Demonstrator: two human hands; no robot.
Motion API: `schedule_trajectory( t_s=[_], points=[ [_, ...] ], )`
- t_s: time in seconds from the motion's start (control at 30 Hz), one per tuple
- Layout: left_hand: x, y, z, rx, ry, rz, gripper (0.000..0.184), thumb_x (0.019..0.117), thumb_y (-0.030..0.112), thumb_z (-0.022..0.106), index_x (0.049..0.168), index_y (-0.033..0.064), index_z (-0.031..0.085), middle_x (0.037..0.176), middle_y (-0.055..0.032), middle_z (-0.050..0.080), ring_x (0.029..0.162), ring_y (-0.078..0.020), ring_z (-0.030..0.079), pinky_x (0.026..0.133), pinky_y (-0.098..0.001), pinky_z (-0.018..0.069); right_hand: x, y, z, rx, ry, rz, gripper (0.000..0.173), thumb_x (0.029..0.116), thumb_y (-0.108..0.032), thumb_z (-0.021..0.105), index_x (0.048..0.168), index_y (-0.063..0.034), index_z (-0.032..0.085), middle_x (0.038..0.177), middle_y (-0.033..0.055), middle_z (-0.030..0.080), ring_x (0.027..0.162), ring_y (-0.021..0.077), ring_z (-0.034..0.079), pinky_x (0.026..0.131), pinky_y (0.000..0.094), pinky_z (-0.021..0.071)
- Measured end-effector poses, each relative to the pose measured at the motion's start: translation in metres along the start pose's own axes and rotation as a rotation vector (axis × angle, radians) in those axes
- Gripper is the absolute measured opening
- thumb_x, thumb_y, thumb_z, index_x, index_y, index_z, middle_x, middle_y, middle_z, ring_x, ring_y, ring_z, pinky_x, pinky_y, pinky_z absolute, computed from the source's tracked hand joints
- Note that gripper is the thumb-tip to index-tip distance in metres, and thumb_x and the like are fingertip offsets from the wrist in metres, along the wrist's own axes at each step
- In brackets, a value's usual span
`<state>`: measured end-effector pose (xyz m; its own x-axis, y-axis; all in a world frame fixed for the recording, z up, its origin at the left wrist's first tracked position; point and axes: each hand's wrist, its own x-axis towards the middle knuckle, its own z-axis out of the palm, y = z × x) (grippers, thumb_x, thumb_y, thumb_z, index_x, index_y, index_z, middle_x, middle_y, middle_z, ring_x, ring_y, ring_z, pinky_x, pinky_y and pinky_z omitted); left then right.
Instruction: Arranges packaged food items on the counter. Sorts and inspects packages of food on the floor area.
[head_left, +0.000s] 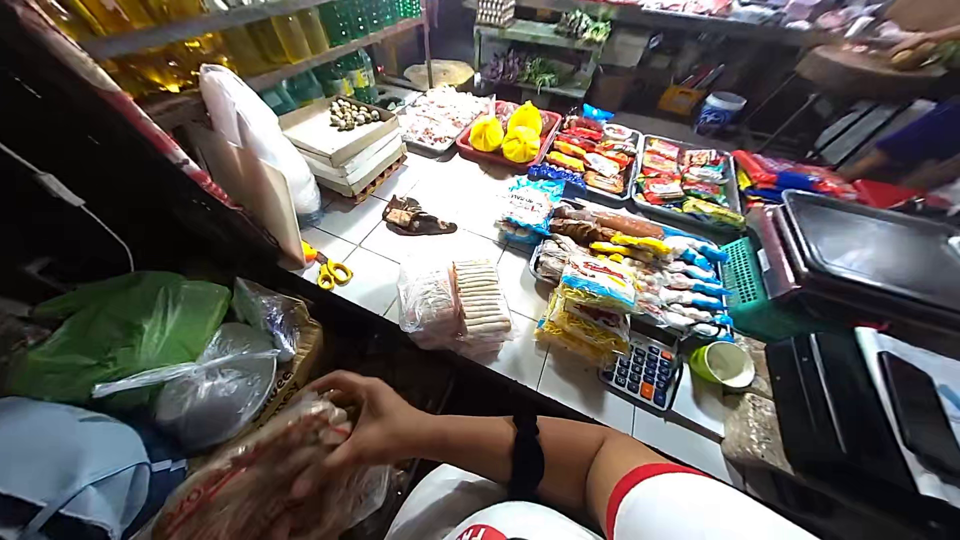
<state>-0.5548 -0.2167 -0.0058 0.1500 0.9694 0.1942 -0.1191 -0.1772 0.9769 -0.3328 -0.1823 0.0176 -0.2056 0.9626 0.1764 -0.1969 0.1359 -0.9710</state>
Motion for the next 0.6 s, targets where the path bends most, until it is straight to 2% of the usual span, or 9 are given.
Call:
schedule_trajectory(
  t_s=[0.1,0.23,0.37,0.4,0.43,0.47,0.5,0.53,0.6],
  points=[
    [0.013,-0.030,-0.014,0.185,-0.032,0.201,0.056,0.0849,0.012,0.083,0.128,-0.0087,0.053,0.117,-0.0052,0.070,0.111,-0.0131,0.068,0.101,-0.0361,0.0556,-0.010,0.008,-0.009,0.124,-0.048,0.178,0.075,0.0688,0.000,0.089,0.134,0.0081,0.053,0.118,0.0169,0.069,0.106,0.0167,0.068,0.098,0.0363,0.0560],
    [0.020,-0.029,-0.007,0.696,0.037,0.304,0.059,0.0887,0.030,0.081,0.120,-0.0150,0.059,0.112,-0.0228,0.069,0.111,-0.0190,0.068,0.104,-0.0352,0.0515,-0.019,0.013,-0.012,-0.152,-0.079,0.022,0.045,0.0731,0.000,0.084,0.113,0.0102,0.066,0.101,0.0176,0.073,0.096,0.0215,0.071,0.090,0.0424,0.0573],
    [0.039,-0.004,0.025,0.785,0.025,0.142,0.056,0.0951,0.021,0.067,0.124,-0.0256,0.054,0.117,-0.0368,0.064,0.113,-0.0259,0.067,0.102,-0.0349,0.0502,-0.025,0.007,-0.015,-0.315,0.018,-0.062,0.031,0.0747,0.004,0.079,0.101,0.0140,0.067,0.089,0.0217,0.072,0.085,0.0260,0.072,0.082,0.0439,0.0579],
    [0.041,-0.003,0.024,0.676,0.022,0.031,0.064,0.0986,0.031,0.061,0.131,-0.0224,0.051,0.127,-0.0314,0.062,0.120,-0.0202,0.062,0.106,-0.0310,0.0469,-0.026,0.006,-0.018,-0.275,0.028,-0.054,0.029,0.0764,0.005,0.077,0.102,0.0140,0.067,0.090,0.0196,0.072,0.085,0.0218,0.072,0.083,0.0398,0.0586],
    [0.041,-0.006,0.019,0.513,0.037,-0.089,0.075,0.0974,0.049,0.059,0.136,-0.0150,0.049,0.130,-0.0169,0.061,0.120,-0.0061,0.057,0.104,-0.0219,0.0451,-0.027,0.006,-0.020,-0.215,0.040,-0.060,0.027,0.0774,0.006,0.076,0.102,0.0125,0.067,0.090,0.0154,0.073,0.085,0.0154,0.072,0.083,0.0344,0.0596],
    [0.039,-0.010,0.014,0.329,0.061,-0.176,0.079,0.0895,0.063,0.065,0.132,-0.0028,0.053,0.120,0.0002,0.064,0.109,0.0038,0.060,0.096,-0.0165,0.0501,-0.026,0.007,-0.024,-0.149,0.049,-0.072,0.025,0.0783,0.007,0.076,0.102,0.0096,0.069,0.091,0.0103,0.075,0.085,0.0098,0.072,0.083,0.0301,0.0605],
    [0.037,-0.013,0.013,0.159,0.056,-0.220,0.071,0.0798,0.066,0.075,0.122,0.0100,0.061,0.106,0.0093,0.070,0.097,0.0040,0.065,0.086,-0.0188,0.0561,-0.025,0.011,-0.029,-0.086,0.049,-0.086,0.026,0.0790,0.007,0.076,0.104,0.0063,0.069,0.094,0.0056,0.076,0.087,0.0062,0.073,0.085,0.0278,0.0613],
    [0.037,-0.014,0.016,0.071,-0.001,-0.227,0.053,0.0778,0.056,0.082,0.113,0.0185,0.067,0.098,0.0132,0.074,0.090,0.0022,0.069,0.082,-0.0212,0.0591,-0.021,0.014,-0.034,-0.038,0.037,-0.086,0.028,0.0796,0.007,0.077,0.106,0.0037,0.069,0.097,0.0026,0.077,0.090,0.0050,0.073,0.087,0.0277,0.0615],
    [0.040,-0.013,0.027,0.080,-0.091,-0.157,0.038,0.0839,0.028,0.081,0.115,0.0135,0.067,0.101,0.0093,0.075,0.093,-0.0035,0.071,0.086,-0.0262,0.0610,-0.014,0.016,-0.045,0.073,0.015,-0.006,0.031,0.0799,0.003,0.080,0.110,0.0009,0.070,0.100,0.0010,0.077,0.092,0.0072,0.073,0.089,0.0304,0.0619]
  ],
)
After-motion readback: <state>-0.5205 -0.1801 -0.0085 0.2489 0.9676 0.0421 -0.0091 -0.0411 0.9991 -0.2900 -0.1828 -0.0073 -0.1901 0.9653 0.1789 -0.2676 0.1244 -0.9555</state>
